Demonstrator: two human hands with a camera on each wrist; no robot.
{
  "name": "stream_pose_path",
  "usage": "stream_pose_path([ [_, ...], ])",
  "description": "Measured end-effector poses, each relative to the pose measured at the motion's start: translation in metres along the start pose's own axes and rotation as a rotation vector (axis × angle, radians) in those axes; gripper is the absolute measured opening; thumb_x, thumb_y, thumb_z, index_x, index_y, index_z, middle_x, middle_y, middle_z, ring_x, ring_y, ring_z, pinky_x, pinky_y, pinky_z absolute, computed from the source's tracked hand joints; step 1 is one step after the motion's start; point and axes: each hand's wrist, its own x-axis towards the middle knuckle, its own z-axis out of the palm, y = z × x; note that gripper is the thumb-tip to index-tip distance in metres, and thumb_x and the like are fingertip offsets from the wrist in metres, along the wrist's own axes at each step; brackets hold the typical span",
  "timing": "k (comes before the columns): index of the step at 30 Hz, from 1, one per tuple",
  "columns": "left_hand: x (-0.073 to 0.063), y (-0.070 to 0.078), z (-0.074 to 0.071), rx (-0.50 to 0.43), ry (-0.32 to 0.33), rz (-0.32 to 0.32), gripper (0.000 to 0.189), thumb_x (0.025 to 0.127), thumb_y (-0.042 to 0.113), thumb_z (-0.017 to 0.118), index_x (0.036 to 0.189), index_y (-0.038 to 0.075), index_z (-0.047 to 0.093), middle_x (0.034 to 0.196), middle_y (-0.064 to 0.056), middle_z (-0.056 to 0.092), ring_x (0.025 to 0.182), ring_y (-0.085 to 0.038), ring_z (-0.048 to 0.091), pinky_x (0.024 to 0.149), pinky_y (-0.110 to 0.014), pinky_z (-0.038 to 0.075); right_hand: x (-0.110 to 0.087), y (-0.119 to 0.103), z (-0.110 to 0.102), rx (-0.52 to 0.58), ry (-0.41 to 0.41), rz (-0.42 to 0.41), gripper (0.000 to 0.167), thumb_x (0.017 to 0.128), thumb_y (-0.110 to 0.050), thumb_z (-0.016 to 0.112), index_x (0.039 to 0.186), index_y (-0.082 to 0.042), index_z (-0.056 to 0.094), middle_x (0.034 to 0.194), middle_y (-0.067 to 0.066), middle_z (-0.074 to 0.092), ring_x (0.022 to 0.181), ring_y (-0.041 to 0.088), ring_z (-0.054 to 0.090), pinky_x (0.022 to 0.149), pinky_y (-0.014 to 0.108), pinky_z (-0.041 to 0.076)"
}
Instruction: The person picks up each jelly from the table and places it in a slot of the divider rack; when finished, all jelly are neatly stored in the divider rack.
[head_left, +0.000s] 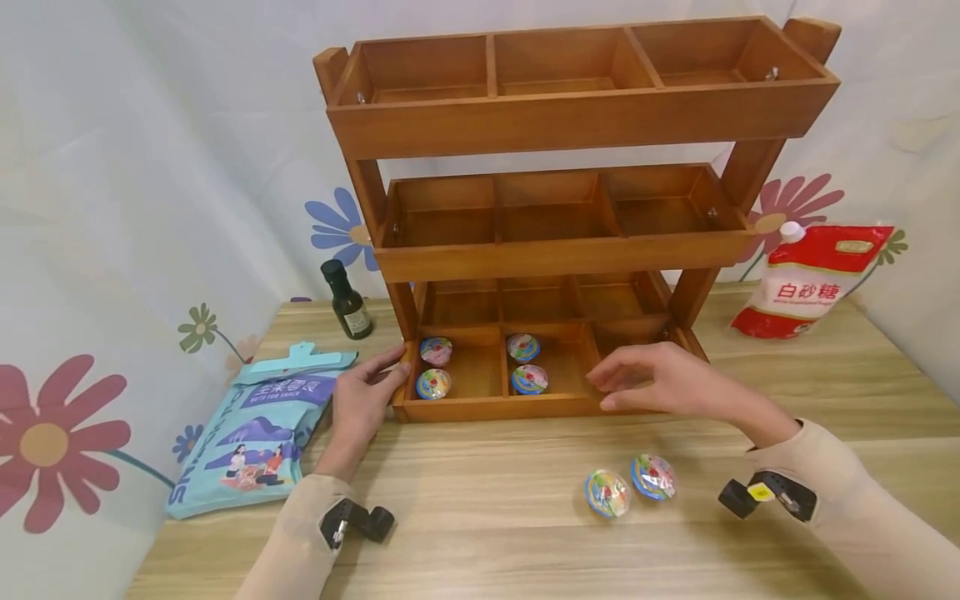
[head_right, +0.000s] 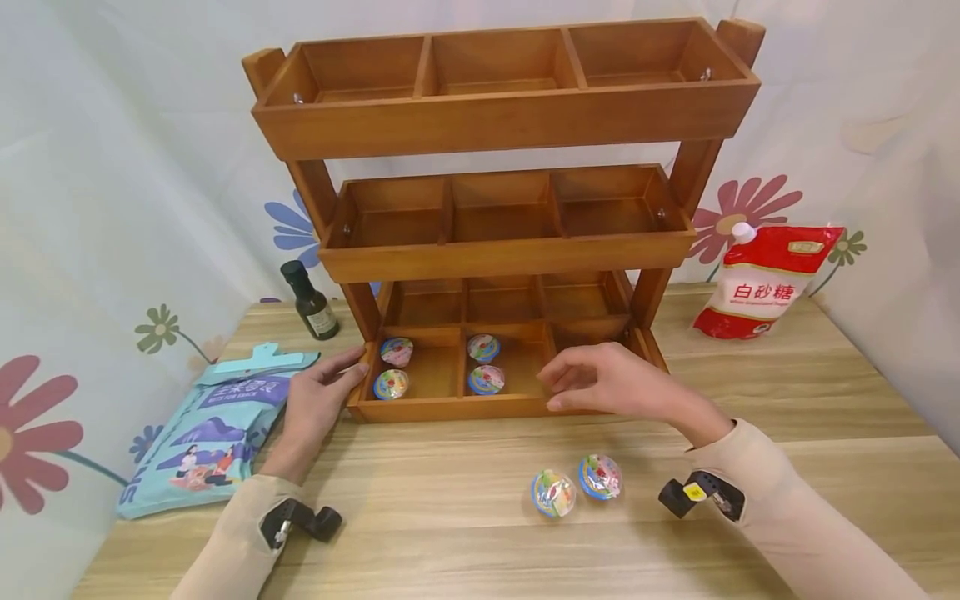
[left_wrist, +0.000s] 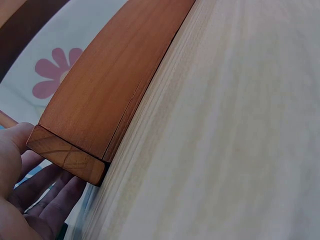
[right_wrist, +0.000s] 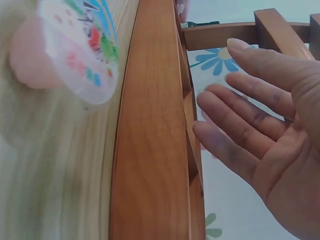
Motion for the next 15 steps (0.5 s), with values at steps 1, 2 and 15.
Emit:
stream_pose_path([
  [1, 0.0, 0.0, 0.0, -0.001, -0.001, -0.001, 0.033, 0.098, 0.023, 0.08, 0.131, 0.017, 0.078, 0.127, -0.006, 0.075, 0.098, -0.011, 0.074, 0.077, -0.019, 0.057, -0.003, 0.001, 0.0, 0.019, -0.012, 0.002, 0.03, 0.095, -0.027, 0.084, 0.12, -0.013, 0.077, 0.114, 0.004, 0.078, 0.104, 0.021, 0.075, 0.09, 0.034, 0.06],
  [2, 0.0, 0.0, 0.0, 0.001, -0.001, -0.003, 0.033, 0.098, 0.023, 0.079, 0.131, 0.017, 0.078, 0.128, -0.006, 0.075, 0.099, -0.011, 0.074, 0.077, -0.019, 0.057, -0.005, 0.001, 0.0, 0.034, -0.024, 0.004, 0.031, 0.095, -0.026, 0.084, 0.121, -0.012, 0.077, 0.115, 0.005, 0.078, 0.104, 0.022, 0.075, 0.091, 0.034, 0.06],
  [15, 0.0, 0.002, 0.0, 0.013, -0.001, -0.008, 0.034, 0.099, 0.022, 0.079, 0.132, 0.017, 0.077, 0.128, -0.007, 0.075, 0.106, -0.021, 0.075, 0.079, -0.019, 0.057, -0.029, 0.012, 0.001, 0.164, -0.167, 0.01, 0.037, 0.097, -0.022, 0.081, 0.129, -0.005, 0.072, 0.128, 0.014, 0.074, 0.113, 0.033, 0.072, 0.097, 0.04, 0.058],
])
